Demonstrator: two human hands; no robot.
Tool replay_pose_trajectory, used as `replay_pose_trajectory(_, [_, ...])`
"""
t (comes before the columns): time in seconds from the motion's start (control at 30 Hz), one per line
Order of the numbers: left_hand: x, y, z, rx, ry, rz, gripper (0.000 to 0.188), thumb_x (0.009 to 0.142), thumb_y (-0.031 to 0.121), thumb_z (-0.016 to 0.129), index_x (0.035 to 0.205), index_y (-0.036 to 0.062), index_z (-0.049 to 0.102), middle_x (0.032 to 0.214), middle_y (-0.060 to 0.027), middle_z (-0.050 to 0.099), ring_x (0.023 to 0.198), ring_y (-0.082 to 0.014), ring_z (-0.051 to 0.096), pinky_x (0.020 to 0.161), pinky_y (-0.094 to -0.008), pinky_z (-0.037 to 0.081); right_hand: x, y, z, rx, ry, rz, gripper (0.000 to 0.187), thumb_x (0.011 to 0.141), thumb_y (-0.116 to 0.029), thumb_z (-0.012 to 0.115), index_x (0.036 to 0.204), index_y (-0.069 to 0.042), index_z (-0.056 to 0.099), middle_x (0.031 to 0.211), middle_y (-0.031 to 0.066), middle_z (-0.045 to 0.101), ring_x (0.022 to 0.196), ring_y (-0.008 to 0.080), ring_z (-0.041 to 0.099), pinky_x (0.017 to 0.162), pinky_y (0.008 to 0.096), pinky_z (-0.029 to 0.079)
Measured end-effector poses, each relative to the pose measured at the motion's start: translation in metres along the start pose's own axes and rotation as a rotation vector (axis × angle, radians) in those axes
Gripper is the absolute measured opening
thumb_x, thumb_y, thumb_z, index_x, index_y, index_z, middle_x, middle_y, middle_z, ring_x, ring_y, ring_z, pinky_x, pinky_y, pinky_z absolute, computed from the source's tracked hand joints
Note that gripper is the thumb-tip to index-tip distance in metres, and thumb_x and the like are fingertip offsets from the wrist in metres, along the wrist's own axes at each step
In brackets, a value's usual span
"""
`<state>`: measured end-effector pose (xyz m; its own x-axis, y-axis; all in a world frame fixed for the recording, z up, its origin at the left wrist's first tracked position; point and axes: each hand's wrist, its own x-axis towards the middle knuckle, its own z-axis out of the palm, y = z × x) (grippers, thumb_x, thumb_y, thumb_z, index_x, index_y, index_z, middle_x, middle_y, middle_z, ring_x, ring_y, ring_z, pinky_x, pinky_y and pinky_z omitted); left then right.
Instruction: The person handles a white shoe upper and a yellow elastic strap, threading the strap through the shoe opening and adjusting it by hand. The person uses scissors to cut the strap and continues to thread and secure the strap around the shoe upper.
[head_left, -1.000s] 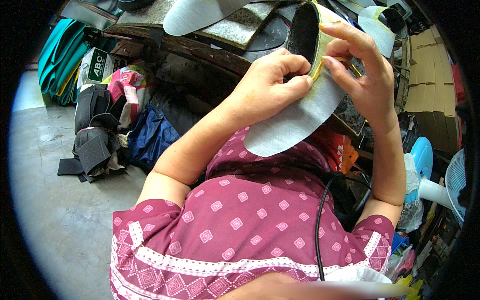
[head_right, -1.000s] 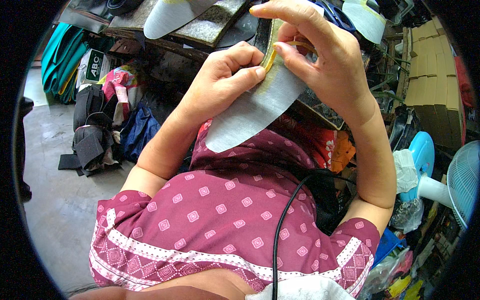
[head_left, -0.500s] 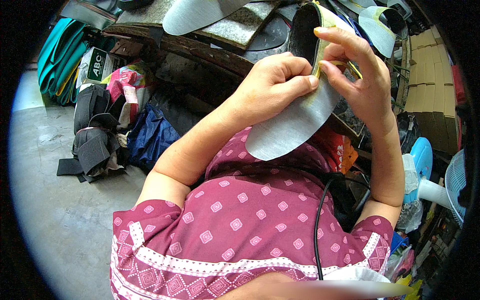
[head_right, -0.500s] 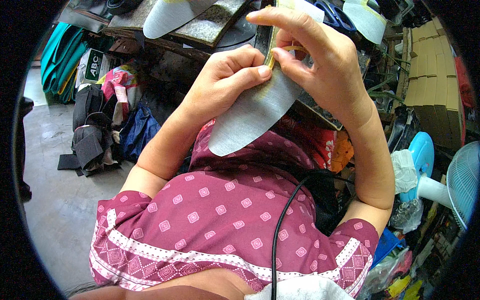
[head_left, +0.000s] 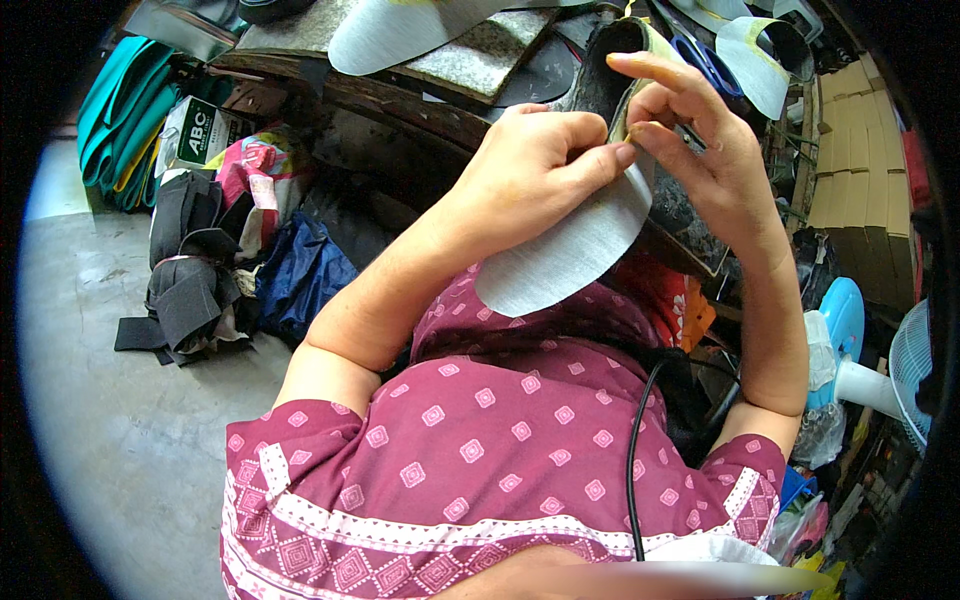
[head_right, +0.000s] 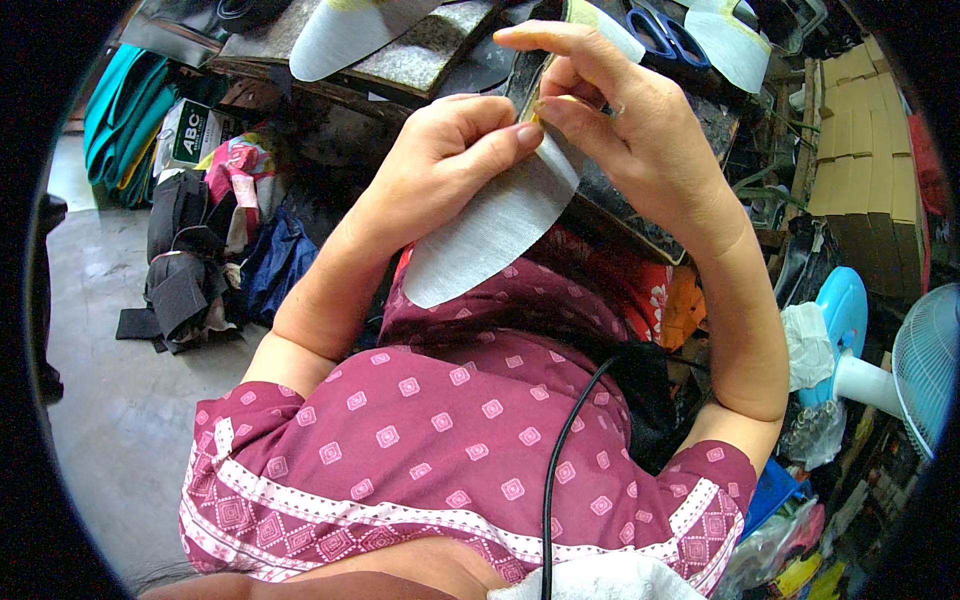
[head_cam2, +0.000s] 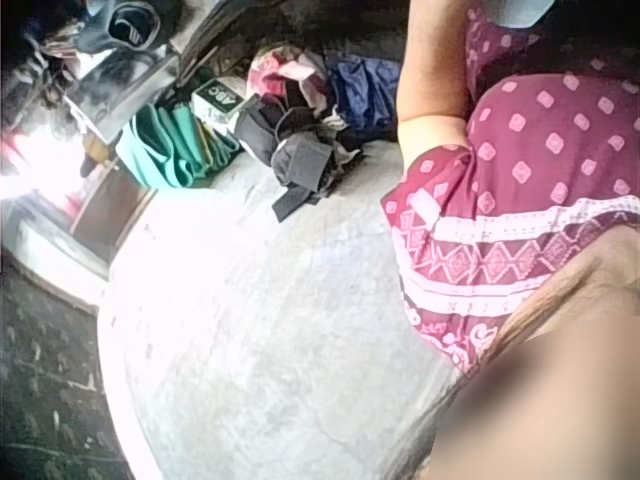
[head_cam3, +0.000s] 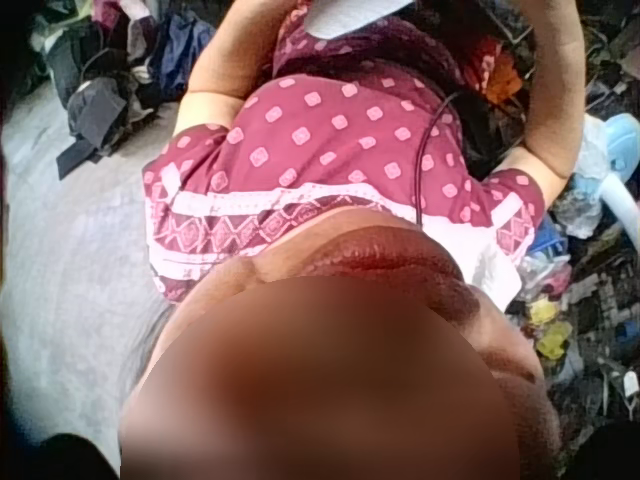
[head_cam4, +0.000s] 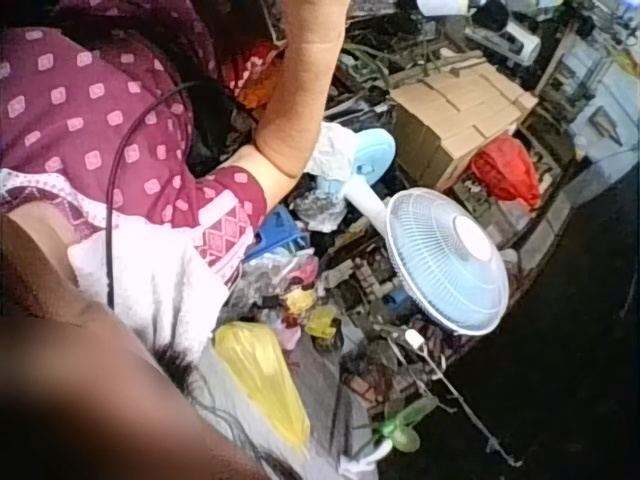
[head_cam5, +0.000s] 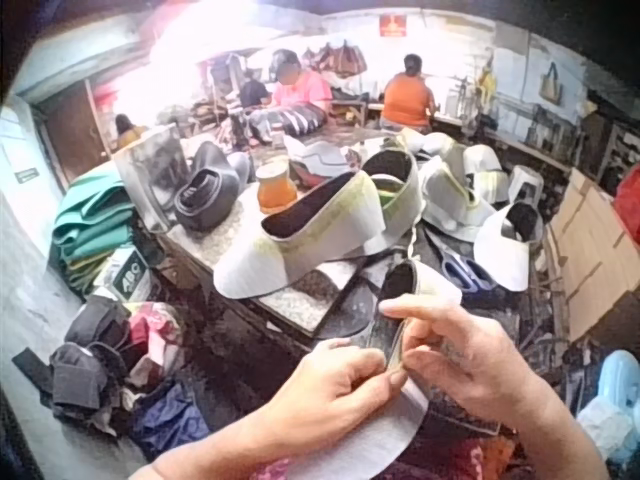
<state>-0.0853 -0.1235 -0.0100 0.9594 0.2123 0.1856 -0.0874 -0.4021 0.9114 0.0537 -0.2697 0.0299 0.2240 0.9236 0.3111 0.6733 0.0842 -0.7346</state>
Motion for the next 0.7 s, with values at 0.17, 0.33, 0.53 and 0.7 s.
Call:
replay_pose_trajectory(0.17, [0.003,-0.001,-0.002,-0.003,-0.022,0.064,0.034,0.093,0.025,0.065,0.071,0.0011,0.056,0.061,0.0020,0.044,0.059,-0.0076,0.041,0.052,-0.0282,0.033,-0.001,-0.001,0.003,-0.006,0.025,-0.020,0.050,0.089,-0.003,0.063,0.137,-0.008,0.051,0.086,0.0008,0.057,0.080,0.0090,0.055,0.076,0.0237,0.046])
replay_pose_trajectory(0.33, [-0.003,-0.002,0.000,-0.310,-0.053,-0.111,0.027,0.092,0.026,0.067,0.078,0.0043,0.060,0.065,0.0080,0.046,0.059,-0.0009,0.038,0.051,-0.0217,0.030,-0.002,-0.003,-0.005,-0.059,0.065,-0.011,0.052,0.087,-0.001,0.065,0.137,-0.007,0.052,0.087,0.0007,0.058,0.080,0.0079,0.055,0.076,0.0223,0.046])
replay_pose_trajectory(0.53, [-0.003,0.001,0.000,-0.176,-0.005,-0.150,0.020,0.090,0.021,0.071,0.089,0.0015,0.066,0.072,0.0033,0.058,0.069,-0.0017,0.051,0.061,-0.0197,0.042,-0.002,-0.002,-0.004,-0.106,0.068,-0.065,0.053,0.085,0.000,0.067,0.135,-0.007,0.053,0.087,0.0003,0.058,0.079,0.0070,0.055,0.075,0.0214,0.045])
replay_pose_trajectory(0.7, [-0.002,0.005,-0.008,-0.284,-0.071,-0.082,0.025,0.087,0.015,0.072,0.103,-0.0029,0.068,0.086,-0.0007,0.068,0.077,-0.0044,0.058,0.070,-0.0212,0.048,-0.002,-0.004,-0.016,0.076,-0.009,-0.011,0.055,0.083,0.002,0.068,0.135,-0.006,0.051,0.087,-0.0002,0.056,0.074,0.0059,0.052,0.069,0.0203,0.044])
